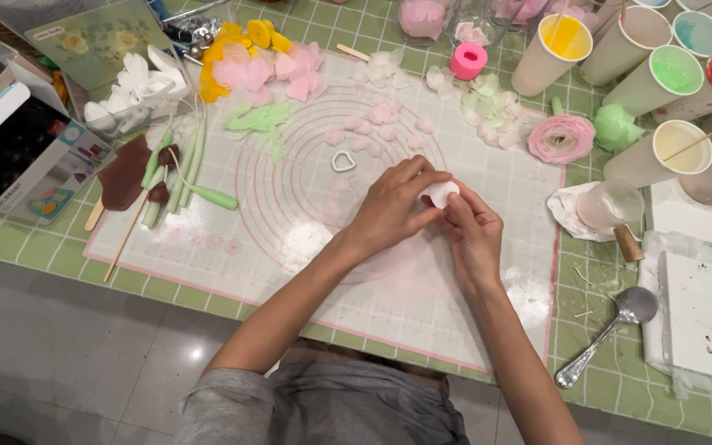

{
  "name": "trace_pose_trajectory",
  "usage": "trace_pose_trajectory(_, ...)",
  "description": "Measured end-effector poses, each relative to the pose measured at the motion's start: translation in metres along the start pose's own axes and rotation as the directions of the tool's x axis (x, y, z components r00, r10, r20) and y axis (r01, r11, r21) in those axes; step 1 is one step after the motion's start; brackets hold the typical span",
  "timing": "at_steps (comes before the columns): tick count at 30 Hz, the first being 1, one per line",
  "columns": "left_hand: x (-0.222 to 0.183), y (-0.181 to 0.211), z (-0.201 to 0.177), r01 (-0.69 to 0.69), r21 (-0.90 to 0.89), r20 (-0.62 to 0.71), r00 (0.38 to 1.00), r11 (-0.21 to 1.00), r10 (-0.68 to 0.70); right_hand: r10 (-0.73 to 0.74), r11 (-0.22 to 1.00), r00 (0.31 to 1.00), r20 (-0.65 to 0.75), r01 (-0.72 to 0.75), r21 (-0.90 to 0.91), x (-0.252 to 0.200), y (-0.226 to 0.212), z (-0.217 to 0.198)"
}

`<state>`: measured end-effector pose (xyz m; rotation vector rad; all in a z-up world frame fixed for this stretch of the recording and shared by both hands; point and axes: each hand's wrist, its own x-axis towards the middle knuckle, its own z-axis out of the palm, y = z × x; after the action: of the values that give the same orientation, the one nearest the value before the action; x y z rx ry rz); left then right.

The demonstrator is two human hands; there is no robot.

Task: Using a small cutter and hands to shape wax pieces into decorative elements on a silicone mat.

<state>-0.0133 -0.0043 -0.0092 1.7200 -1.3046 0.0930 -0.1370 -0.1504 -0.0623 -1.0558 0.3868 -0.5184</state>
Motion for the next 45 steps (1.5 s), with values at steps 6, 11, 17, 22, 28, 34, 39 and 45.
trace_pose_trajectory(6,0.010,0.006,-0.028,0.229,-0.328,0.129,0.972,0.916,-0.197,0.020,0.999,0.994,0.112,-0.024,0.033,-0.010,-0.026,0.026)
trace_pose_trajectory(11,0.011,-0.009,-0.046,0.256,-0.349,0.117,0.966,0.902,-0.229,0.043,0.990,0.979,0.199,-0.069,0.126,-0.005,-0.017,0.014)
trace_pose_trajectory(17,-0.015,-0.062,-0.083,0.364,0.263,0.008,0.925,0.893,-0.380,0.087,0.951,0.965,0.246,-0.154,0.269,-0.003,-0.017,0.008)
trace_pose_trajectory(22,-0.015,-0.055,-0.084,0.423,0.516,-0.047,0.882,0.745,-0.469,0.103,0.949,0.966,0.236,-0.167,0.268,0.000,-0.011,0.002)
trace_pose_trajectory(28,0.009,-0.020,-0.039,0.299,-0.286,-0.003,0.950,0.910,-0.313,0.080,0.978,0.975,0.208,-0.117,0.174,-0.001,-0.008,0.002)
trace_pose_trajectory(34,0.010,0.007,-0.018,0.351,-0.410,0.126,0.936,0.842,-0.328,0.052,0.987,0.983,0.177,-0.078,0.141,-0.004,-0.013,0.006)
trace_pose_trajectory(39,0.009,0.011,-0.018,0.288,-0.394,0.061,0.956,0.873,-0.288,0.057,0.994,0.982,0.182,-0.074,0.085,-0.003,-0.014,0.008)
trace_pose_trajectory(45,0.009,-0.010,-0.011,0.210,-0.390,-0.057,0.966,0.896,-0.251,0.085,0.986,0.986,0.140,-0.103,0.130,0.000,-0.009,0.005)
